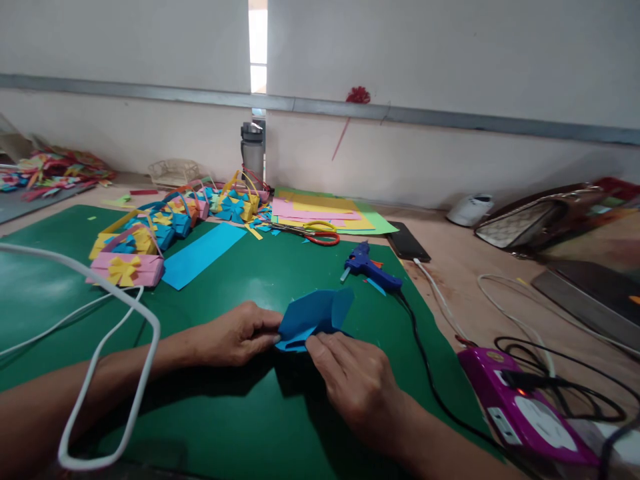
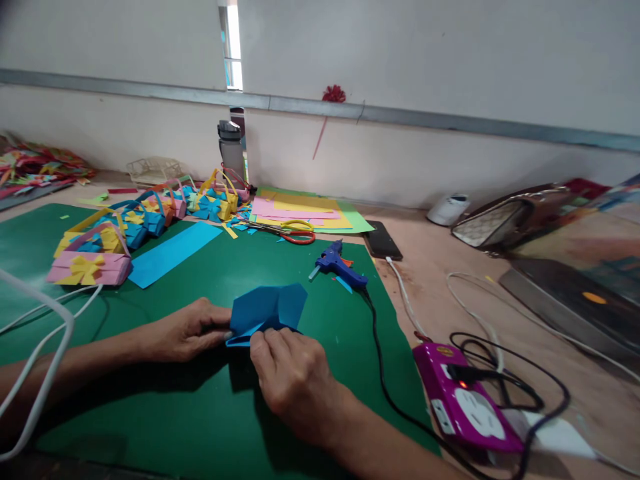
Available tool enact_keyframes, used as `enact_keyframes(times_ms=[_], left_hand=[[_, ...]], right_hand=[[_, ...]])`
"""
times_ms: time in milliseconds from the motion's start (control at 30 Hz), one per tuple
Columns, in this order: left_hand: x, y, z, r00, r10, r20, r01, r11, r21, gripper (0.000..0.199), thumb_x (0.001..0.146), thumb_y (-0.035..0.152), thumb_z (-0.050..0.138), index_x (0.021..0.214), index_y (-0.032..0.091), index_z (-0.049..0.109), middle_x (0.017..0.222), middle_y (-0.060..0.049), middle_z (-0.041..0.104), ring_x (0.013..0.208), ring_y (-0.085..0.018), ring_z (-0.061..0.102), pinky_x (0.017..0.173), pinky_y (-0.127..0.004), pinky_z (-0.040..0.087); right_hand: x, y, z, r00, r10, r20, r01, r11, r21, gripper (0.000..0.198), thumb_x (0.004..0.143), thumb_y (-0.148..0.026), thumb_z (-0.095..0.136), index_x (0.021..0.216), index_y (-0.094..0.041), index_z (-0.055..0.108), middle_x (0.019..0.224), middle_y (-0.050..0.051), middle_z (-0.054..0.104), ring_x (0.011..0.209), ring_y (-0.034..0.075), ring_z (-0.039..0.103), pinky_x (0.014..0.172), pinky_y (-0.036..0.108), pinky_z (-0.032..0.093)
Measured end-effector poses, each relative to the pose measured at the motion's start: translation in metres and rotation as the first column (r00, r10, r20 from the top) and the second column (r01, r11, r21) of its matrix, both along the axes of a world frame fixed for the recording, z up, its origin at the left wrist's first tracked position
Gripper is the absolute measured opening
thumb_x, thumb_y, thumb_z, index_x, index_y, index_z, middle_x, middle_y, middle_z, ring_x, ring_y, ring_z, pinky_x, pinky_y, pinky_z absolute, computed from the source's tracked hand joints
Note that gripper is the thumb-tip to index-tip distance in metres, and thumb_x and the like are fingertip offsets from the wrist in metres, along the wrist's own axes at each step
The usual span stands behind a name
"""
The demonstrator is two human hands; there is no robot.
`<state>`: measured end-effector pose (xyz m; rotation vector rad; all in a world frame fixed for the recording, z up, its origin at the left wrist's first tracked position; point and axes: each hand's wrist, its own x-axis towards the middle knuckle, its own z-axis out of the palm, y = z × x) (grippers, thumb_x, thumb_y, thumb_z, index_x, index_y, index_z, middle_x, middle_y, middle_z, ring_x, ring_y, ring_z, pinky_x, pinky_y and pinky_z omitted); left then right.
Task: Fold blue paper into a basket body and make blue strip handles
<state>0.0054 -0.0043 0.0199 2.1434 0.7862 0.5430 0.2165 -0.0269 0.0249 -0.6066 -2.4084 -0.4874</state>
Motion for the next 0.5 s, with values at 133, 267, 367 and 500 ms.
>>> enact_keyframes(times_ms=[133, 267, 367, 500], left_hand=[[0.003, -0.002, -0.003, 0.998, 0.066, 0.017, -0.067, 0.995, 0.075, 0.02, 0.085, 0.016, 0.045, 0.069, 0.013, 0.056, 0.061, 0.003, 0.047, 0.057, -0.009, 0.041, 0.056, -0.017, 0.032], [0.008, -0.006, -0.002, 0.982, 0.139, 0.13, -0.144, 0.989, 0.034, 0.018, 0.082, 0.013, 0.047, 0.07, 0.012, 0.06, 0.063, 0.001, 0.053, 0.061, -0.01, 0.048, 0.058, -0.018, 0.036], [0.012, -0.009, -0.006, 0.966, 0.21, 0.15, -0.208, 0.978, -0.03, 0.018, 0.08, 0.013, 0.048, 0.068, 0.012, 0.061, 0.061, 0.002, 0.052, 0.058, -0.009, 0.046, 0.056, -0.018, 0.036], [0.014, -0.011, -0.012, 0.948, 0.279, 0.153, -0.276, 0.96, -0.038, 0.016, 0.078, 0.013, 0.049, 0.068, 0.012, 0.063, 0.062, 0.003, 0.051, 0.059, -0.009, 0.044, 0.057, -0.018, 0.037]], right_hand=[[-0.001, -0.001, 0.001, 0.999, 0.001, 0.049, 0.0, 1.0, -0.021, 0.036, 0.092, -0.006, 0.026, 0.083, -0.009, 0.061, 0.059, 0.004, 0.061, 0.052, 0.014, 0.056, 0.049, 0.028, 0.041], [-0.003, -0.002, 0.001, 1.0, 0.025, 0.012, -0.024, 0.999, -0.041, 0.035, 0.091, -0.005, 0.026, 0.082, -0.01, 0.06, 0.054, 0.002, 0.057, 0.046, 0.013, 0.051, 0.046, 0.028, 0.037], [-0.004, -0.003, 0.002, 0.999, 0.032, -0.013, -0.033, 0.997, -0.065, 0.032, 0.092, -0.006, 0.027, 0.093, -0.006, 0.059, 0.057, 0.003, 0.058, 0.048, 0.012, 0.052, 0.049, 0.027, 0.04], [-0.005, -0.006, 0.003, 0.999, -0.004, 0.035, 0.005, 1.0, -0.025, 0.032, 0.092, -0.008, 0.03, 0.095, -0.006, 0.062, 0.063, 0.006, 0.062, 0.056, 0.015, 0.058, 0.055, 0.028, 0.044]])
